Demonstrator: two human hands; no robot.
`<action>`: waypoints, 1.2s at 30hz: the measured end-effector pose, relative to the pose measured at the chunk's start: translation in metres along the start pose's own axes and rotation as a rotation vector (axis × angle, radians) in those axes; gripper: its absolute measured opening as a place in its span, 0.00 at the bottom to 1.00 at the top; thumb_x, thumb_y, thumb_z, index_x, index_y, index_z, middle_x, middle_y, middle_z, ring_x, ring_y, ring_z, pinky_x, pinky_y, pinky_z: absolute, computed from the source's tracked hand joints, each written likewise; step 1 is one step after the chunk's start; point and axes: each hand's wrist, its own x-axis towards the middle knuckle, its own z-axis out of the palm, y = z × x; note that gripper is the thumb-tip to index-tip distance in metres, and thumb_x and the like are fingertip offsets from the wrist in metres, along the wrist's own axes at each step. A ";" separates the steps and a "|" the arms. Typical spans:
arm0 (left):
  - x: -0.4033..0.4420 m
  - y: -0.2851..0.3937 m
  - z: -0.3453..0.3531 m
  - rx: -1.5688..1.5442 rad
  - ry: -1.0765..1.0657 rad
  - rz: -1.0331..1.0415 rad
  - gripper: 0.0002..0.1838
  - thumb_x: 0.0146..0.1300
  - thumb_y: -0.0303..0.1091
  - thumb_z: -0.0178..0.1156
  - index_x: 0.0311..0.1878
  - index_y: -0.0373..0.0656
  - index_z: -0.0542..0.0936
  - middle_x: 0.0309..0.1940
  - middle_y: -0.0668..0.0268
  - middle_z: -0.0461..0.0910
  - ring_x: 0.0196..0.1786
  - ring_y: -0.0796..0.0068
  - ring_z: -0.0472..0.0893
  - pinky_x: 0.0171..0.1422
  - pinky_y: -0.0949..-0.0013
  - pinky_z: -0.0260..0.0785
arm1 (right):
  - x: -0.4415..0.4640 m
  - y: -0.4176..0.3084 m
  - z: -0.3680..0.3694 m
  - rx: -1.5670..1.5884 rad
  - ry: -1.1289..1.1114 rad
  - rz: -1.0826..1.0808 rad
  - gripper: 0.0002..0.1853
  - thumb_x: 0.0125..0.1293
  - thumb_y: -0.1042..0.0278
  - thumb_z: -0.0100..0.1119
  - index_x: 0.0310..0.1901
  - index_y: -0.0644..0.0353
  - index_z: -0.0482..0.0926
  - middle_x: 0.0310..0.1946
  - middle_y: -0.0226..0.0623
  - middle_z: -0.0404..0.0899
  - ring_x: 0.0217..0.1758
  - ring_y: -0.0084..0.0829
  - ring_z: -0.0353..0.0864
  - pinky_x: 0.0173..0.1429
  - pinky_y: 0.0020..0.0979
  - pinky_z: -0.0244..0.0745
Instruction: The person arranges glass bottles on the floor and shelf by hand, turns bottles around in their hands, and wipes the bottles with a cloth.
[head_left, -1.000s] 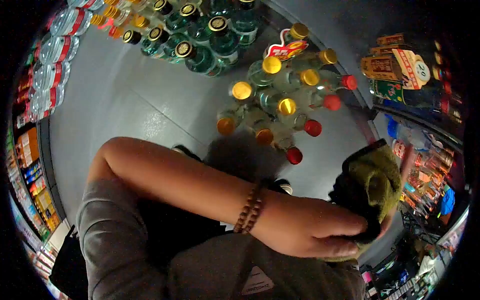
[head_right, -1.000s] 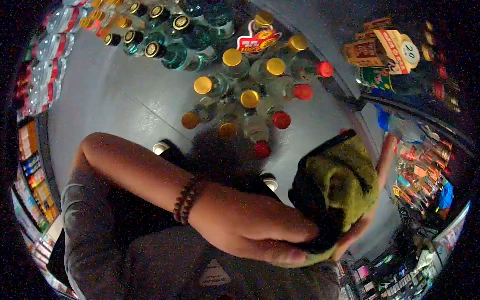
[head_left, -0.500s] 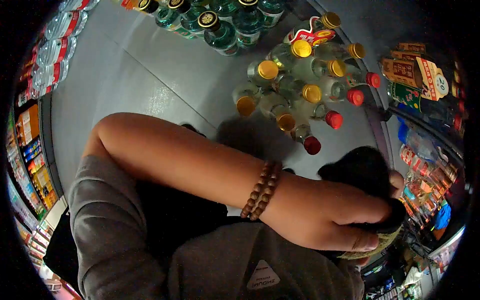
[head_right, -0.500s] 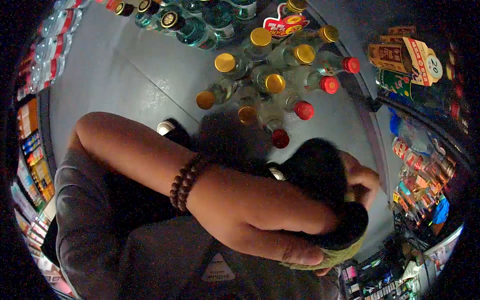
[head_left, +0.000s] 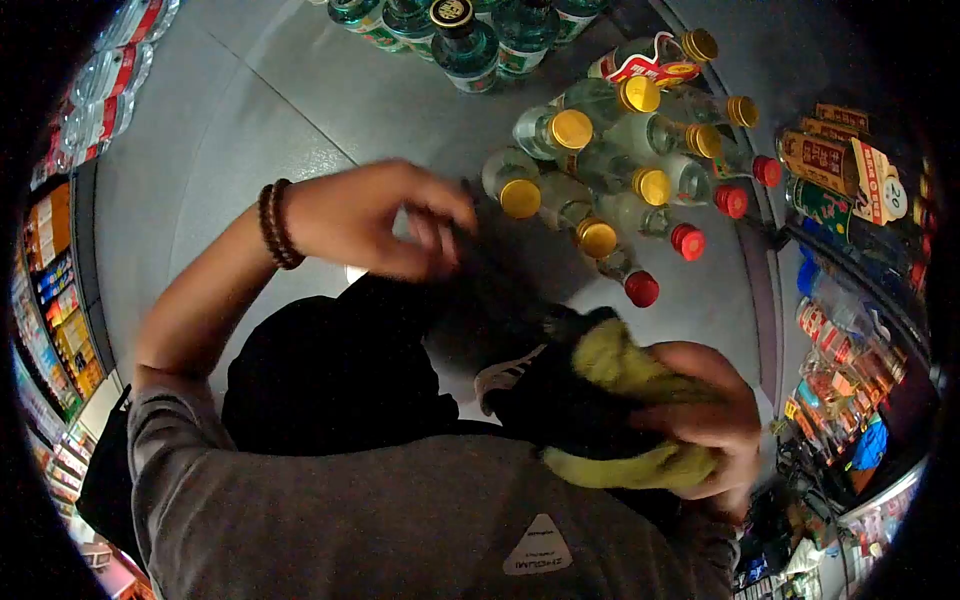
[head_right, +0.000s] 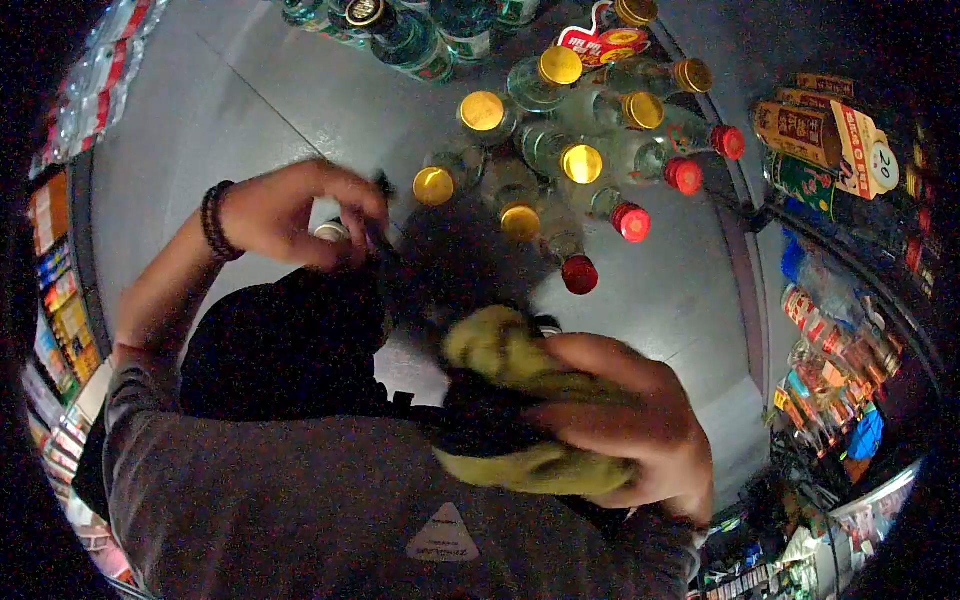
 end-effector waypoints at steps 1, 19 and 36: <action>-0.001 -0.007 -0.001 0.126 0.196 0.031 0.21 0.48 0.25 0.68 0.47 0.39 0.74 0.41 0.60 0.78 0.40 0.68 0.80 0.43 0.69 0.72 | 0.014 -0.007 0.000 -0.040 -0.099 -0.010 0.20 0.39 0.70 0.70 0.38 0.60 0.81 0.50 0.52 0.73 0.44 0.47 0.81 0.47 0.38 0.79; 0.069 -0.069 0.034 -0.749 0.544 0.294 0.17 0.57 0.38 0.61 0.48 0.43 0.73 0.43 0.66 0.75 0.49 0.71 0.73 0.54 0.66 0.67 | 0.107 0.005 0.058 -0.548 -0.059 0.054 0.38 0.46 0.72 0.65 0.63 0.60 0.65 0.59 0.51 0.63 0.57 0.51 0.71 0.57 0.38 0.70; 0.069 -0.084 0.044 -0.194 0.505 0.121 0.14 0.66 0.32 0.52 0.54 0.41 0.69 0.51 0.58 0.76 0.54 0.67 0.76 0.59 0.62 0.70 | 0.100 0.012 0.071 -0.793 -0.166 0.393 0.46 0.45 0.64 0.69 0.66 0.64 0.57 0.52 0.53 0.62 0.48 0.52 0.73 0.50 0.40 0.74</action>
